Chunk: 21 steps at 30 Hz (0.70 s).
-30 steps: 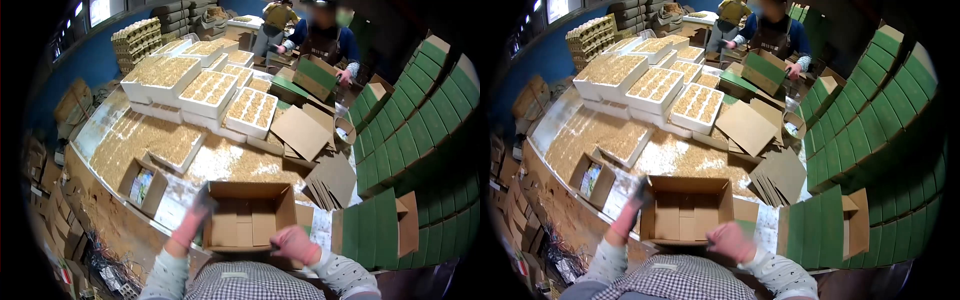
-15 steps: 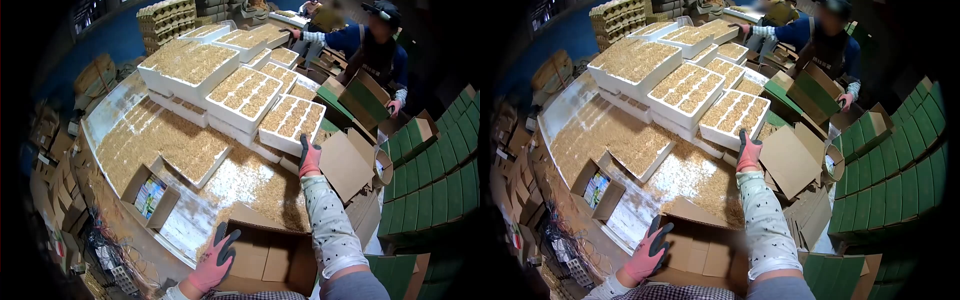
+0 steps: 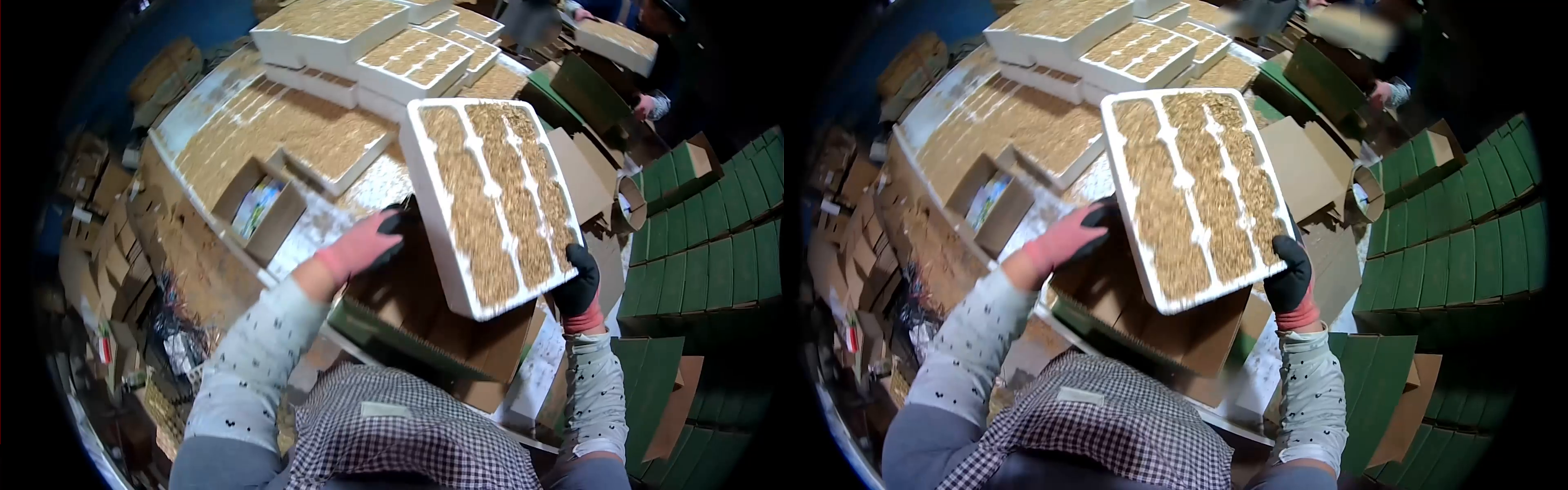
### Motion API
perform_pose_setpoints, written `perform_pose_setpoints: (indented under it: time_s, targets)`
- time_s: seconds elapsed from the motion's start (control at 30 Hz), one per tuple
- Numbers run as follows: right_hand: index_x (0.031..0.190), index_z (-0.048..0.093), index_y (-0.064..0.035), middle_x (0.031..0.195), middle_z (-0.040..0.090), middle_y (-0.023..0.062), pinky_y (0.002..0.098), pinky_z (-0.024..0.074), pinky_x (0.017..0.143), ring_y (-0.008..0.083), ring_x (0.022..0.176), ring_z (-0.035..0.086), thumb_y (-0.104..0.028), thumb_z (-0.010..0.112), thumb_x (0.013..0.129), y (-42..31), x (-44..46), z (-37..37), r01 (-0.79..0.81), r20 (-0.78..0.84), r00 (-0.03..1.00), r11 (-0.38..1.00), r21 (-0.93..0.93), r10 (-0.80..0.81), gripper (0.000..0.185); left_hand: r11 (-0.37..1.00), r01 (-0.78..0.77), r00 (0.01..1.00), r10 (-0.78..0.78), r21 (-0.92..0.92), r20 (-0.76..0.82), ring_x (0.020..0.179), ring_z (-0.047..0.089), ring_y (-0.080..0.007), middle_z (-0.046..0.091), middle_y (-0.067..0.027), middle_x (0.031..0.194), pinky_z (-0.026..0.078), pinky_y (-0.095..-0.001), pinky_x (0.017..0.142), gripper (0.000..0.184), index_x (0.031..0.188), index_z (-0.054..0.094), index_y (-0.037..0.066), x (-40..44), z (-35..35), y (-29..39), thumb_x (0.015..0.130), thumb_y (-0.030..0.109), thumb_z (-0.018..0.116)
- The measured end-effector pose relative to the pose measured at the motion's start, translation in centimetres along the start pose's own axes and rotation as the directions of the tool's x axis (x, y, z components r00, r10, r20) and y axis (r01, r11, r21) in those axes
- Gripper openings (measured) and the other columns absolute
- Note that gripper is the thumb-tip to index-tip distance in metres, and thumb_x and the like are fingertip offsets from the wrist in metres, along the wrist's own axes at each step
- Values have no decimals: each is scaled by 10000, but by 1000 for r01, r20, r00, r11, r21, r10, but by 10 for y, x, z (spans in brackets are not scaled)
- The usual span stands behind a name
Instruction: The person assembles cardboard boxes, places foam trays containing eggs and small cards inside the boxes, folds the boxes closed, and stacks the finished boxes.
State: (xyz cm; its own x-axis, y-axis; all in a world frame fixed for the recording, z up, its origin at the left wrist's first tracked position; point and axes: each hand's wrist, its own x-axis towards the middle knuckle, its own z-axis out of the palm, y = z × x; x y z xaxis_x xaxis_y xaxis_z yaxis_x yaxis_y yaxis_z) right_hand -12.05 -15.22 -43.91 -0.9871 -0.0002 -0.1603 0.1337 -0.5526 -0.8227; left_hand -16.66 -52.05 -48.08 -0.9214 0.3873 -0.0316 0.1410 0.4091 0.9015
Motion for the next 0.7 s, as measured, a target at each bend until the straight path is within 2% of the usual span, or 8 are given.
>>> perform_pose_setpoints:
  time_s: [0.07,0.13,0.2,0.27,0.4,0.5,0.6,0.7]
  targets:
    - [1250,468,33,1186,562,146,371,437,937,243,1056,570,-228,554,801,0,-21,10,21,129,992,990,-138,-4,526,973,-165,977,184,-161,107,998,583,-165,641,-84,1044,447,-292,892,340,1180,561,38,-4,-14,25,856,140,563]
    - [1225,491,43,1183,568,131,338,451,900,226,1015,584,-211,570,757,-8,-32,4,-26,183,980,969,-247,73,538,680,266,961,-239,-683,136,992,587,-171,646,-90,1039,453,-299,879,333,1157,575,41,-10,-23,6,848,165,582]
    - [1217,508,45,1189,569,114,311,449,886,213,1010,577,-184,578,722,-14,-33,2,83,275,960,889,-451,49,550,991,49,987,-68,-127,-149,1024,567,-147,637,-60,1094,430,-277,910,427,1230,551,54,-8,-19,-52,836,210,600]
    - [1291,479,20,1259,534,87,289,300,1017,184,1179,450,-176,646,742,-38,-38,36,-77,277,895,732,-677,351,606,947,-51,996,26,-319,-82,1081,513,-123,574,-28,1215,400,-260,933,407,1236,544,25,-28,-13,-13,881,217,598]
    - [1307,482,-81,1046,641,101,290,467,779,141,896,591,-183,639,806,-14,-16,57,98,231,792,256,-962,565,535,734,179,968,-252,-655,-17,1082,506,-141,581,-57,1177,407,-282,934,437,1266,521,42,-58,-8,8,877,229,589]
    - [859,606,-82,834,630,104,411,502,711,306,819,622,-157,599,708,43,-21,68,529,467,848,-456,-716,251,169,992,40,885,21,120,-466,1108,522,-229,544,-139,1223,395,-324,954,428,1220,531,27,-62,-50,-12,819,161,596]
    - [1025,622,-107,951,639,75,367,502,743,273,864,616,-256,661,749,40,-34,75,478,502,855,-176,-861,-131,316,744,301,685,266,597,-678,1071,537,-316,592,-155,1107,434,-377,920,476,1190,541,68,-49,-148,-105,761,235,659]
    - [1088,590,-45,994,631,115,335,495,799,265,904,619,-175,679,740,39,-34,48,435,293,825,209,-876,-484,381,381,666,745,-281,642,-605,1204,466,-280,498,-140,1285,372,-385,1003,820,1327,413,95,-49,-201,-169,656,449,726]
